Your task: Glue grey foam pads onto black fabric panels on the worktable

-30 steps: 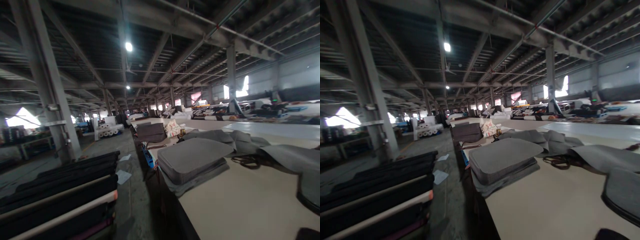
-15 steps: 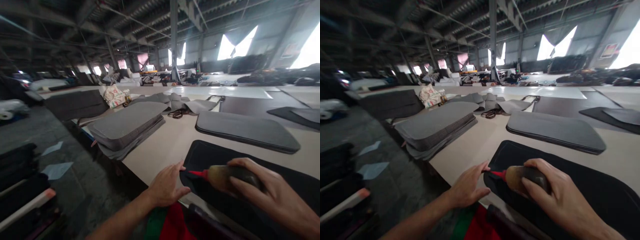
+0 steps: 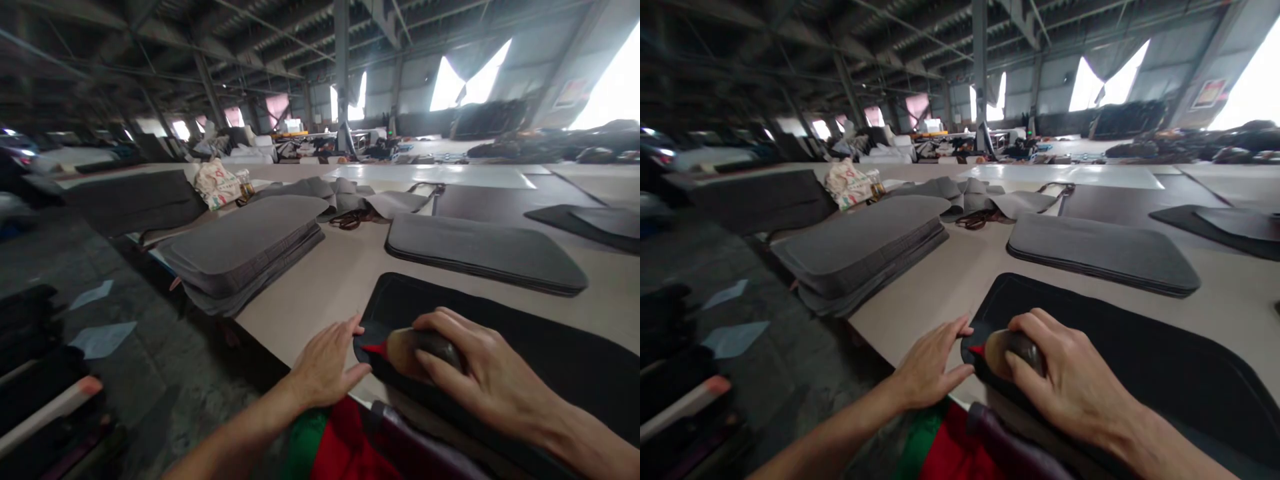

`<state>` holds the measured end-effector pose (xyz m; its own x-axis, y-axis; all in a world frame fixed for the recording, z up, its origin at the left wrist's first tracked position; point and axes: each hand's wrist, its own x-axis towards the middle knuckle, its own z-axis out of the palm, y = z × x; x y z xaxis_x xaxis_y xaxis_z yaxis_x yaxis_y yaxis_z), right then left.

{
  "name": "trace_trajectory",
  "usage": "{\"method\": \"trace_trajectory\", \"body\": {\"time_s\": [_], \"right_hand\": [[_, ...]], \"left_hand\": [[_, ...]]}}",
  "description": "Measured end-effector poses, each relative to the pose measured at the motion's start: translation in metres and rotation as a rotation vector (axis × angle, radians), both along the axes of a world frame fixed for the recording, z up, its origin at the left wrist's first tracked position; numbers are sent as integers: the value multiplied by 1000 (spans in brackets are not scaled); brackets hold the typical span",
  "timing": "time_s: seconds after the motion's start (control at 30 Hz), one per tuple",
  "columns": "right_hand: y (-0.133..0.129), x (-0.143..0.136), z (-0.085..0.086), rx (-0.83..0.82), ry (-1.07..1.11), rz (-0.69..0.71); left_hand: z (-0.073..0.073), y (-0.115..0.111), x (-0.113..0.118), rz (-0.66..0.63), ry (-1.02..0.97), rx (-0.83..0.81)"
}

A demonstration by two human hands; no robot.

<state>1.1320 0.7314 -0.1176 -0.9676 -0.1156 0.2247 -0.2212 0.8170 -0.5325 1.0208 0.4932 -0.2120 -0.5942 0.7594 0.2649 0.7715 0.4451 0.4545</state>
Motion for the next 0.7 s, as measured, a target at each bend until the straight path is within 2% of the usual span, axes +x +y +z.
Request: {"method": "trace_trajectory", "body": {"time_s": [0.3,0.53,0.7], "right_hand": [[-8,-14,18,149,-18,100],[-6,-15,26,163,-31,114],[-5,-14,26,153,-29,111]], "left_hand": [[-1,1,0,4,15,-1],[3,2,2,-4,37,-19],[2,2,1,-33,40,33]]}}
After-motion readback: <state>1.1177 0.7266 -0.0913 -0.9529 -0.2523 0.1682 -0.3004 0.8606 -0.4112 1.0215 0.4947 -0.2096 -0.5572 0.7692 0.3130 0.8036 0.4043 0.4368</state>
